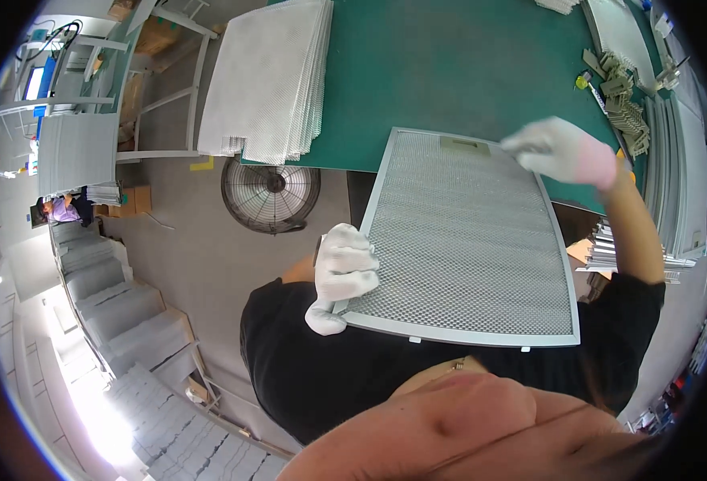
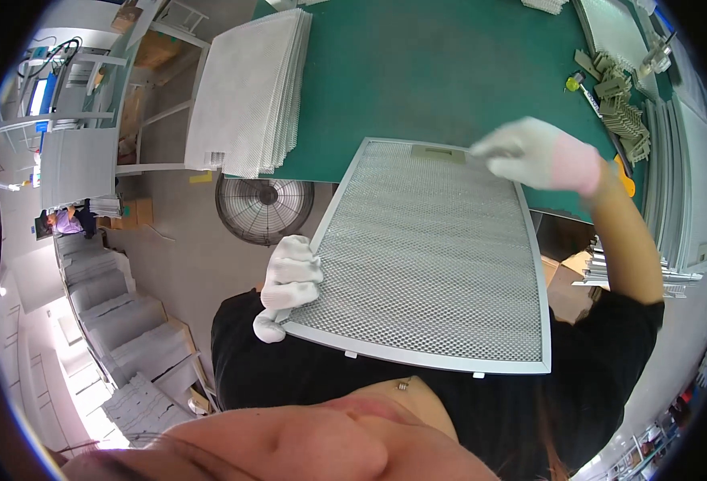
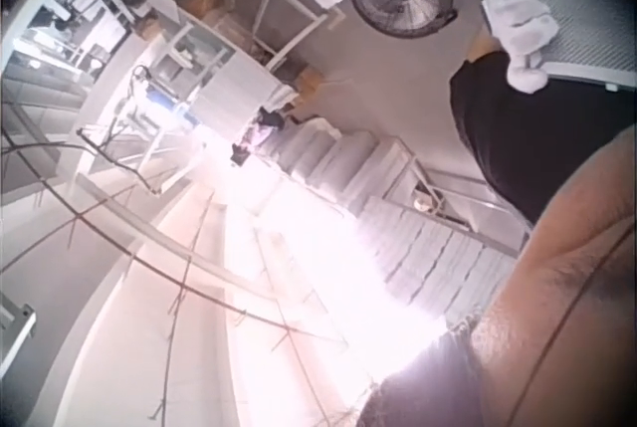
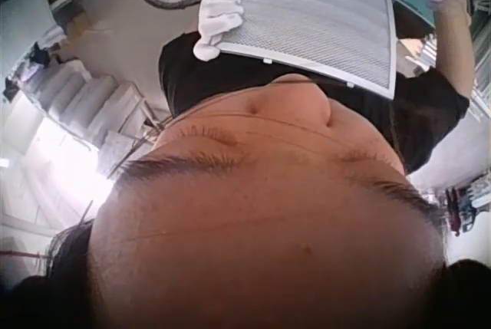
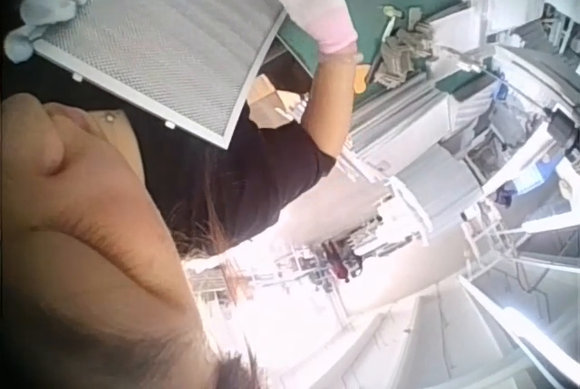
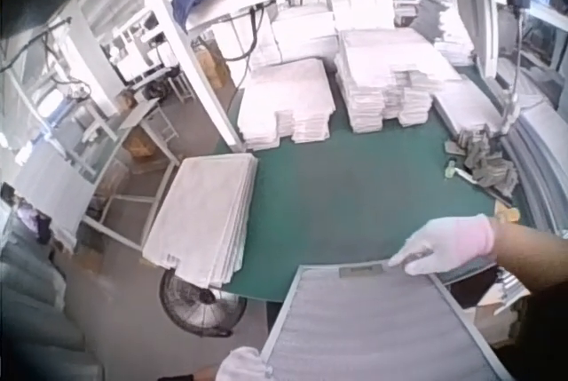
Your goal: Assemble metal mesh air filters by fitting them into frames and securing components with an electric screwdriver.
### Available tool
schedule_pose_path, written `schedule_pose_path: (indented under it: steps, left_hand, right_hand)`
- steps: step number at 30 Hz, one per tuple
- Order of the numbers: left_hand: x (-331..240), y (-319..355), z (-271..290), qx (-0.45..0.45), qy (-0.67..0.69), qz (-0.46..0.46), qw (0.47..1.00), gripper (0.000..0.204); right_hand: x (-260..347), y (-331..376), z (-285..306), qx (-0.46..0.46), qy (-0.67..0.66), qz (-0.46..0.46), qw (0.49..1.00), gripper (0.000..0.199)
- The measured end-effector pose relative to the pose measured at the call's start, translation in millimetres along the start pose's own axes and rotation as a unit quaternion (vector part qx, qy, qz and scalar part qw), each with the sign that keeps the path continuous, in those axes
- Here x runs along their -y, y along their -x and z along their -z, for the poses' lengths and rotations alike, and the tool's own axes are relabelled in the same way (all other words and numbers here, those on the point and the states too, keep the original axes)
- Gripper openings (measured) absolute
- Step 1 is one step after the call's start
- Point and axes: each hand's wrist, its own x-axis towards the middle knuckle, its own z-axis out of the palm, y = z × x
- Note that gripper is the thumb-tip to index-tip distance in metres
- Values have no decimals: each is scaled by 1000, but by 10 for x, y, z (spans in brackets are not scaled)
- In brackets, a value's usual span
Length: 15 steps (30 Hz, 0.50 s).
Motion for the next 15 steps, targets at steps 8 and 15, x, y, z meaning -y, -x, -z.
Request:
schedule_pose_path:
  steps: [8,15]
  left_hand:
    - [-126,97,225,125,-92,82,984,41]
    - [71,13,312,121,-10,47,991,45]
  right_hand:
    - [-66,-1183,-423,-1,200,78,977,33]
    - [-1045,-41,-67,-356,232,-39,905,36]
